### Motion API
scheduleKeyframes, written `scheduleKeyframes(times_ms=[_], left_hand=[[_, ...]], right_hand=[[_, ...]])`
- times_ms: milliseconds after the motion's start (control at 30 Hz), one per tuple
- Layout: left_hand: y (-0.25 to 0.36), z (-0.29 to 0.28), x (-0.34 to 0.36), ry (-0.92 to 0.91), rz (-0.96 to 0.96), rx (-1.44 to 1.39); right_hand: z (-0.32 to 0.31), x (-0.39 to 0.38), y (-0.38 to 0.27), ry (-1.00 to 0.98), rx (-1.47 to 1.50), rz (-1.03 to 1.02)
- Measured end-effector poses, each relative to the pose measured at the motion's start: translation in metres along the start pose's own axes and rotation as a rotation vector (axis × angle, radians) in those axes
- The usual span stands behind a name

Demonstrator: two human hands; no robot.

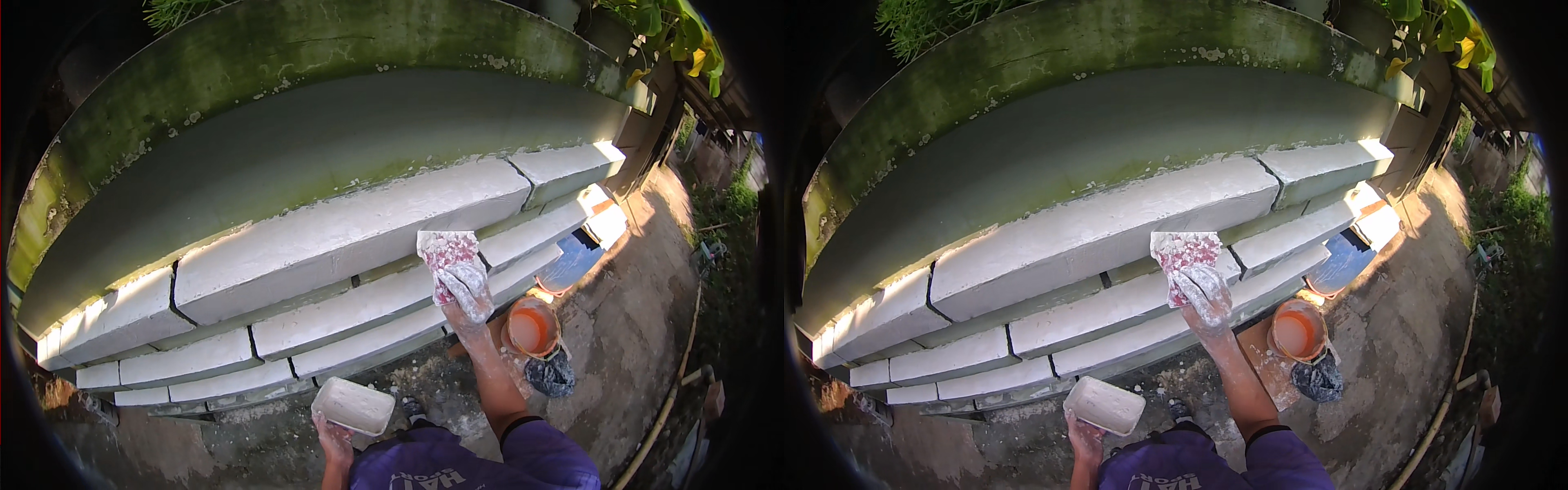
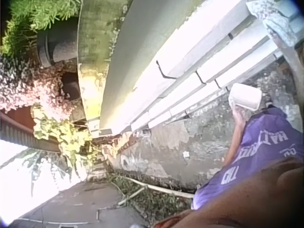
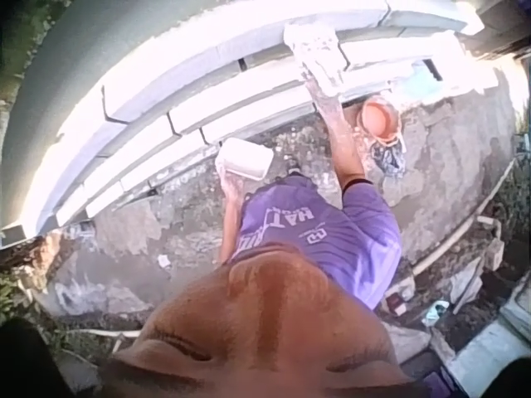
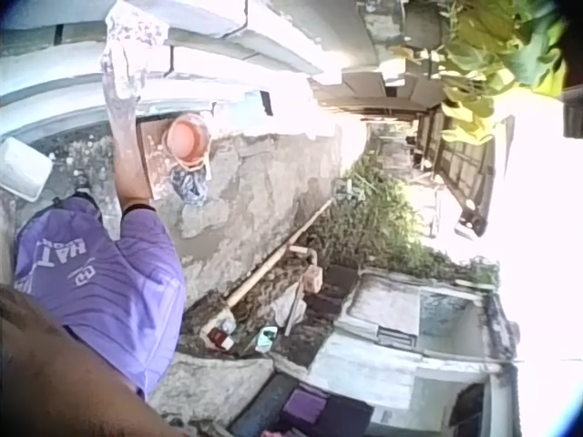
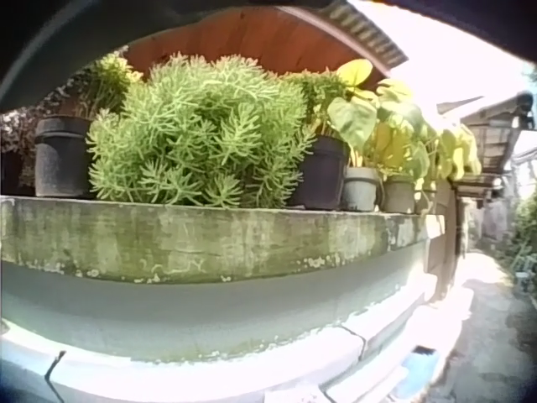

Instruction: Applying white plaster or putty to the horizontal grooves of a decorative wall using a scraper.

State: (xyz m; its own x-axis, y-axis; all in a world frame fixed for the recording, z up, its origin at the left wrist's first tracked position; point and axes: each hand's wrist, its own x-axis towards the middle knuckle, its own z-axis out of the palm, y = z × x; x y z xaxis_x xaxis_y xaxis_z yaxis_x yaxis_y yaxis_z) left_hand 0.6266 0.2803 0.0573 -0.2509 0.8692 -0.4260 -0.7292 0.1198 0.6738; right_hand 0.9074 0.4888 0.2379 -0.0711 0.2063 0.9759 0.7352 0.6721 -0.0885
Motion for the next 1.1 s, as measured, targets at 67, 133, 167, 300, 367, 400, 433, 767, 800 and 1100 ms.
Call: scheduleKeyframes(times_ms=[67,133,167,300,367,400,433,767,800,1100], left_hand=[[0.005,0.012,-0.002,0.046,0.013,0.012],[0.007,0.014,-0.002,0.045,0.018,0.001],[0.007,0.014,-0.002,0.036,0.019,-0.003],[-0.003,-0.004,0.007,-0.003,-0.020,0.005],[0.001,0.010,0.002,0.015,-0.010,-0.004],[0.003,0.014,-0.001,0.017,-0.006,-0.008],[0.000,0.008,0.002,-0.017,-0.005,-0.011],[0.011,-0.008,-0.006,0.040,0.013,-0.031],[0.012,-0.013,-0.005,0.031,0.015,-0.035],[0.025,-0.017,-0.012,0.015,0.038,-0.041]], right_hand=[[-0.001,-0.009,-0.006,-0.043,0.060,0.003],[-0.006,-0.007,-0.009,0.032,-0.004,-0.005],[-0.007,-0.002,-0.005,0.097,-0.072,0.010],[-0.011,0.029,0.023,0.269,-0.226,0.116],[-0.002,0.034,0.033,0.278,-0.191,0.165],[0.004,0.032,0.034,0.265,-0.194,0.171],[0.011,0.028,0.028,0.259,-0.179,0.172],[0.039,-0.043,-0.026,-0.056,0.074,-0.131],[0.033,-0.040,-0.023,-0.051,0.046,-0.193],[0.057,-0.024,0.006,0.018,-0.077,-0.146]])
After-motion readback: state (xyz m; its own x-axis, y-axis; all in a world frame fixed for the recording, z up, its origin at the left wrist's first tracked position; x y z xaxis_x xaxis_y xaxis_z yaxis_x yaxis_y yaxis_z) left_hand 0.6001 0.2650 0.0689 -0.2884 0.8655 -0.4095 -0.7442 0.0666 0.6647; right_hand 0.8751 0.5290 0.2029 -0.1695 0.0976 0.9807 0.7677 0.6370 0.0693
